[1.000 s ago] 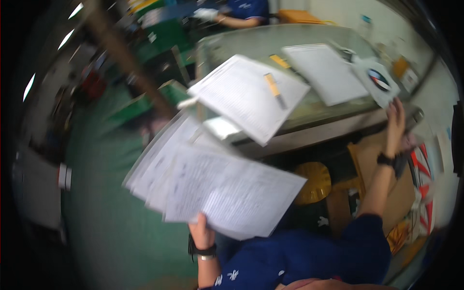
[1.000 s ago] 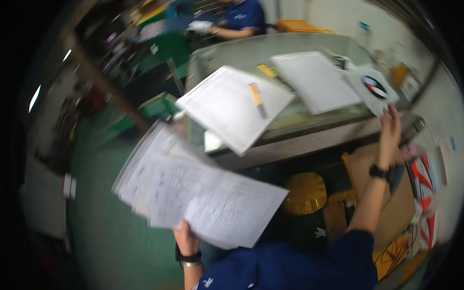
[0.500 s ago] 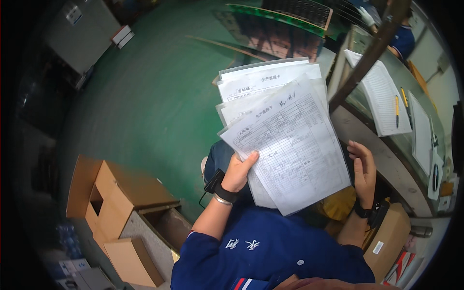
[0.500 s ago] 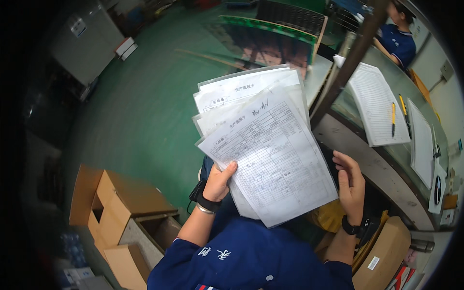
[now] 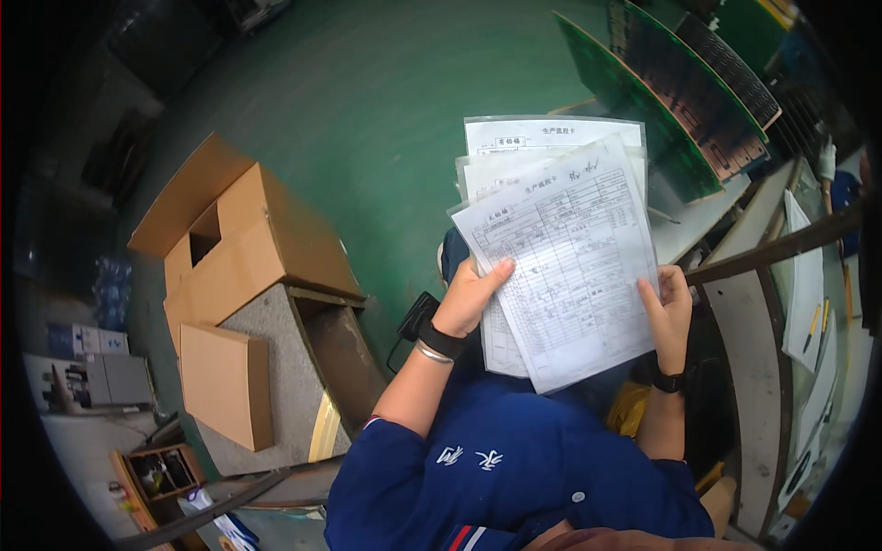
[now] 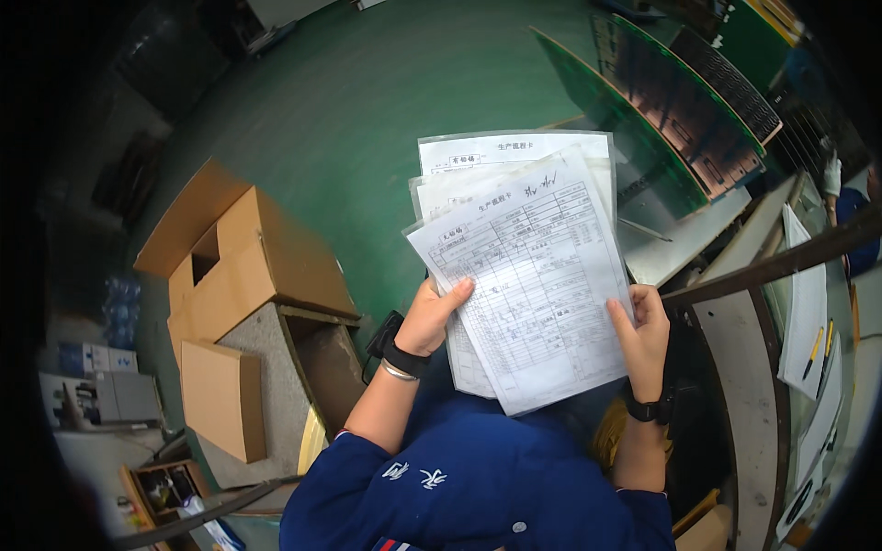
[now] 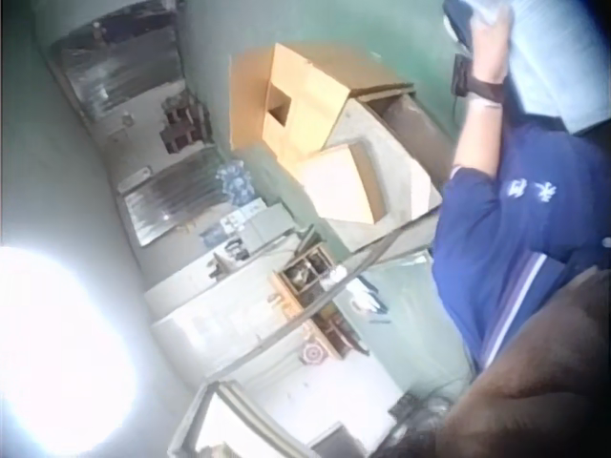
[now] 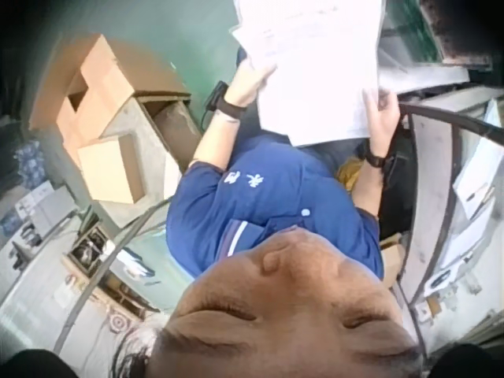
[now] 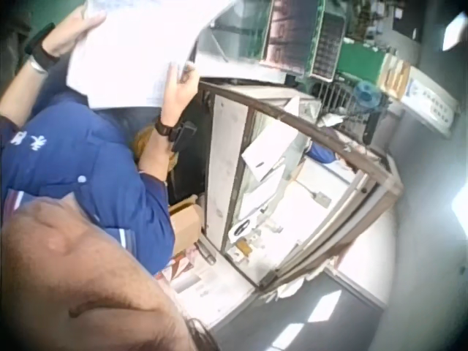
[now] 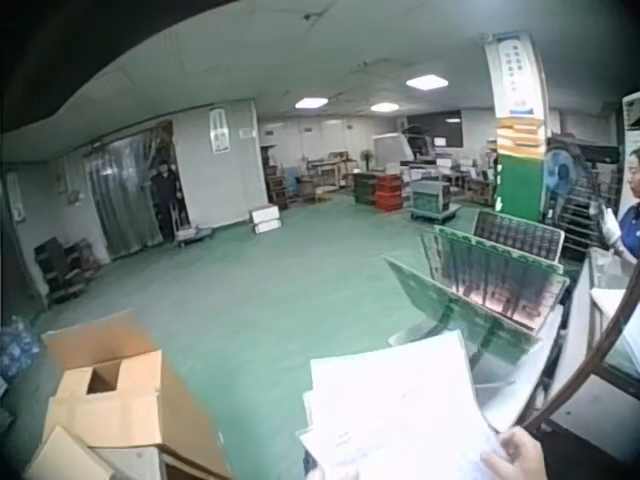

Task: The recorder inspects a large green printed circuit board (PCB), reviews related paperwork, and consults with colleagues on a fabrication floor.

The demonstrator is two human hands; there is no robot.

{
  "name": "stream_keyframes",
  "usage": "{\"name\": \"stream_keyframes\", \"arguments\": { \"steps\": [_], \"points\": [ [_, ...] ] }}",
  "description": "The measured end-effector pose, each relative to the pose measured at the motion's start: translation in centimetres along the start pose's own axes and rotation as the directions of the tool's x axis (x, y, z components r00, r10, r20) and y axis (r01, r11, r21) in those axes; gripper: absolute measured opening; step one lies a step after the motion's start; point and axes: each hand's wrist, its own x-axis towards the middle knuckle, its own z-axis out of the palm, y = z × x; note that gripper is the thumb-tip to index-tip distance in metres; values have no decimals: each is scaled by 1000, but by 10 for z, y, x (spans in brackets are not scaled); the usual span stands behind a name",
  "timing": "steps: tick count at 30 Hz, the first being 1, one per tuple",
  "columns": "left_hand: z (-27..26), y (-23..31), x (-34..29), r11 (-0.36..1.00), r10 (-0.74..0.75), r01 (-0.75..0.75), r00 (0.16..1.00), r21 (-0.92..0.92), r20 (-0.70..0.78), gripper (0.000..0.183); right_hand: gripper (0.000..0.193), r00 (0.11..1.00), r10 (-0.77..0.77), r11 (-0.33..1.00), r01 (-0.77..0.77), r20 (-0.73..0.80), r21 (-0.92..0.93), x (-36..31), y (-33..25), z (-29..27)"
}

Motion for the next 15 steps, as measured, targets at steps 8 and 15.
{"name": "stream_keyframes", "arguments": {
  "steps": [8,15],
  "points": [
    [-17,-19,-19,999,-50,49,995,-12,-90,51,10,987,118,958,-84,-109,275,-4,32,10],
    [-40,-37,-17,1000,-8,9,986,8,-164,46,11,987,122,960,-90,-107,264,-9,67,7]
  ]
}}
